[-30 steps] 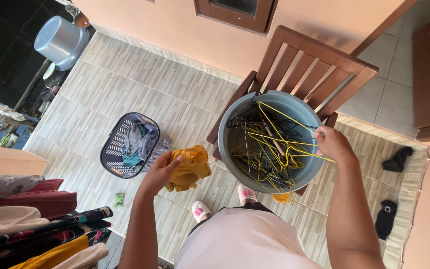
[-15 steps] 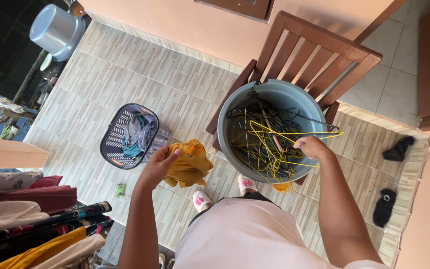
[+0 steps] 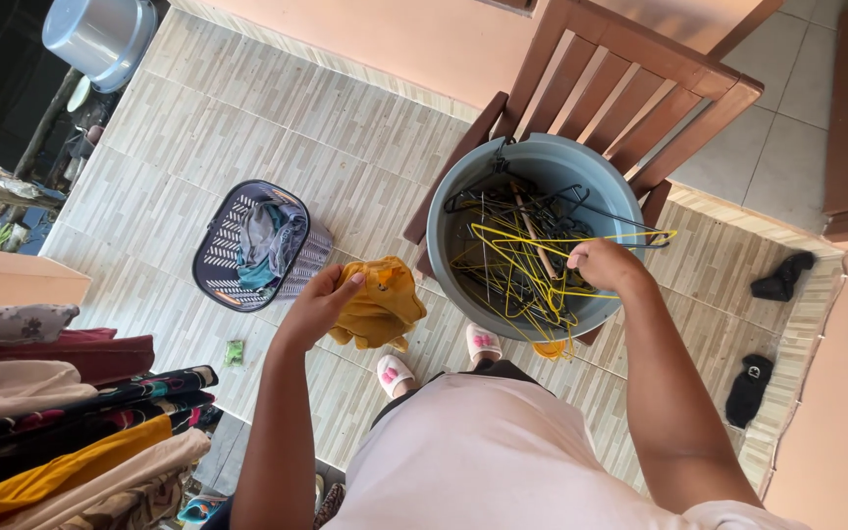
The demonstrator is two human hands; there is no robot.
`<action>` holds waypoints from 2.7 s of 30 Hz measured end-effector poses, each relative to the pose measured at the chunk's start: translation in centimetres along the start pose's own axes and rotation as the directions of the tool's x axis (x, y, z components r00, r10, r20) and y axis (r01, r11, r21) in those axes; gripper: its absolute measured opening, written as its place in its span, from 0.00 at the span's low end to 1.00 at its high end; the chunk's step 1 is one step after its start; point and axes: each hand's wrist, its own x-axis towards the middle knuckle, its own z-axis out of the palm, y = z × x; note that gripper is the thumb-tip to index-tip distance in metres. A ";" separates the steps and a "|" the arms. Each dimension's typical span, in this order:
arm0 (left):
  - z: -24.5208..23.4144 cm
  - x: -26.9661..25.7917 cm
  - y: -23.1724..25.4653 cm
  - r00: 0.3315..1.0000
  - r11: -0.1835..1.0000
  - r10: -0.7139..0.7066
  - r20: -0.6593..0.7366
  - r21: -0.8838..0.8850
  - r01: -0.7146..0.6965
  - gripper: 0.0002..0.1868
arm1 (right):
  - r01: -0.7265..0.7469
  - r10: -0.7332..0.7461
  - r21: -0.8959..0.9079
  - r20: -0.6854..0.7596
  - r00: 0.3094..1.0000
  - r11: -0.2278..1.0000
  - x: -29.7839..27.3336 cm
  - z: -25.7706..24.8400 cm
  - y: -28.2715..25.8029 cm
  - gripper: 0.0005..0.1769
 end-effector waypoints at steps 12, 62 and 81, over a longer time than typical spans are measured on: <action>0.1 -0.5 -0.1 1.000 0.998 -0.002 0.014 -0.059 0.003 0.19 | -0.175 0.112 -0.135 -0.380 0.918 0.975 -5.3 -5.3 -2.3 0.12; 1.5 -3.0 12.0 0.842 0.845 0.418 0.340 0.193 -0.498 0.12 | 0.781 -0.586 0.396 -0.517 0.624 0.483 -1.4 8.5 -18.0 0.23; -3.4 -11.6 20.3 0.952 0.696 0.306 0.007 0.681 -0.229 0.16 | 0.438 -0.651 0.873 -0.463 0.602 -0.215 -7.2 -7.2 -26.0 0.31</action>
